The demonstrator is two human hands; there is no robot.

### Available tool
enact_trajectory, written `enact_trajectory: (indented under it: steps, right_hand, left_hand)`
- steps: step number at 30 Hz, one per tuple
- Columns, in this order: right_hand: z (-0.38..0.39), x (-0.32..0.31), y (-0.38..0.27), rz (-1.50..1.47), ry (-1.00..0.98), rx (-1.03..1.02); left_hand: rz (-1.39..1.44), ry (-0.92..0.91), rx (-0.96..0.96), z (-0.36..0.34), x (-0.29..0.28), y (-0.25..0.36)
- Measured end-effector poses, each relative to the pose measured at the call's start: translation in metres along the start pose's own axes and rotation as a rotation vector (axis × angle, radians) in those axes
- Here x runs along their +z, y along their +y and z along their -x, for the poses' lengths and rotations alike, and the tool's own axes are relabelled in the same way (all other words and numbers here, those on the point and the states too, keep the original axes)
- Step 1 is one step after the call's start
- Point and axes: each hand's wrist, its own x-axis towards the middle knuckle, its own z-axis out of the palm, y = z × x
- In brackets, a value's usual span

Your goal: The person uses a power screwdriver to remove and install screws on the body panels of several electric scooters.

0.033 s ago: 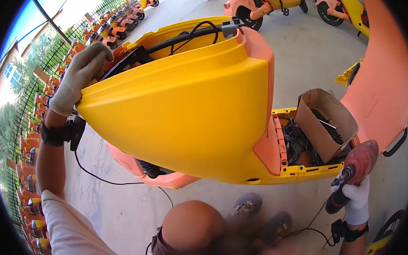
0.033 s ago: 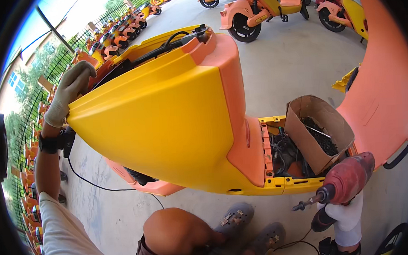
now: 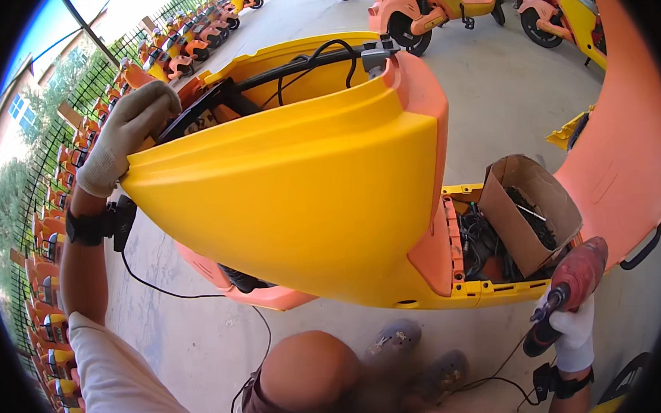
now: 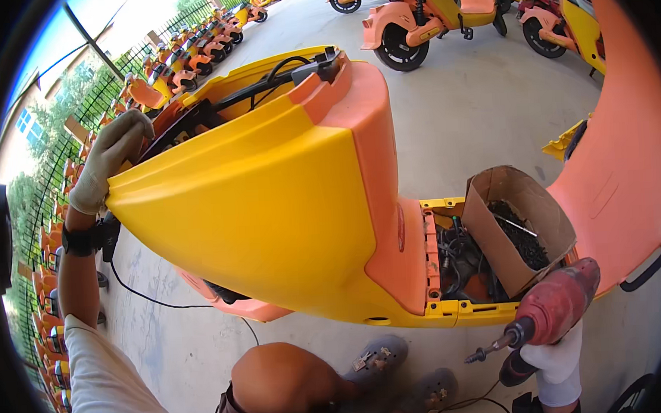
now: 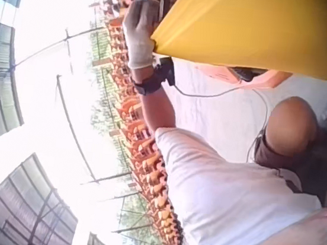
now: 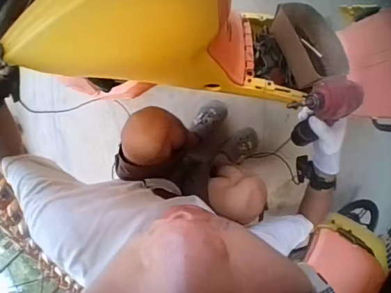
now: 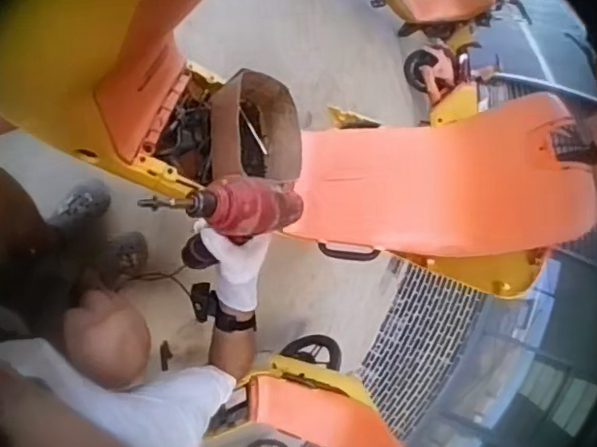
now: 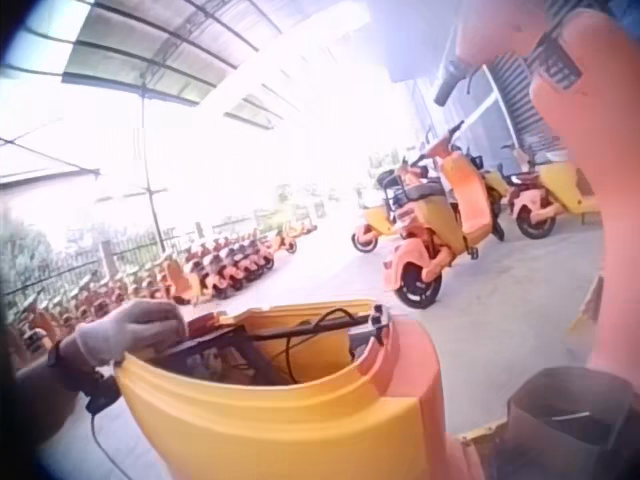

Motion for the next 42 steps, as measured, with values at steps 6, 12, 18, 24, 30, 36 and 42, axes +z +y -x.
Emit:
enact_trajectory:
  steps: [6, 12, 18, 24, 30, 36, 42]
  right_hand:
    - [-0.035, -0.011, -0.013, -0.058, -0.304, 0.176]
    - [-0.037, 0.006, -0.08, 0.616, -0.627, 0.112]
    - [0.012, -0.042, -0.044, -0.366, -0.371, 0.927]
    - [0.003, 0.043, -0.095, -0.637, -0.224, 1.056]
    - [0.001, 0.097, -0.133, -0.572, -0.181, 0.893]
    - [0.017, 0.148, -0.198, -0.442, -0.025, 0.765]
    - [-0.003, 0.224, -0.257, -0.222, -0.035, 0.864]
  left_hand:
    - [-0.039, -0.026, -0.149, -0.003, 0.004, 0.012]
    - [-0.034, -0.091, -0.193, -0.003, -0.005, 0.01]
    - [-0.115, -0.166, -0.124, -0.01, -0.012, 0.008]
    - [-0.087, -0.114, -0.111, -0.009, -0.019, 0.01]
    - [-0.034, -0.122, -0.175, -0.003, -0.01, -0.005]
    - [-0.016, 0.004, -0.052, -0.006, -0.014, -0.012]
    - [0.148, -0.002, -0.055, -0.009, -0.015, -0.019]
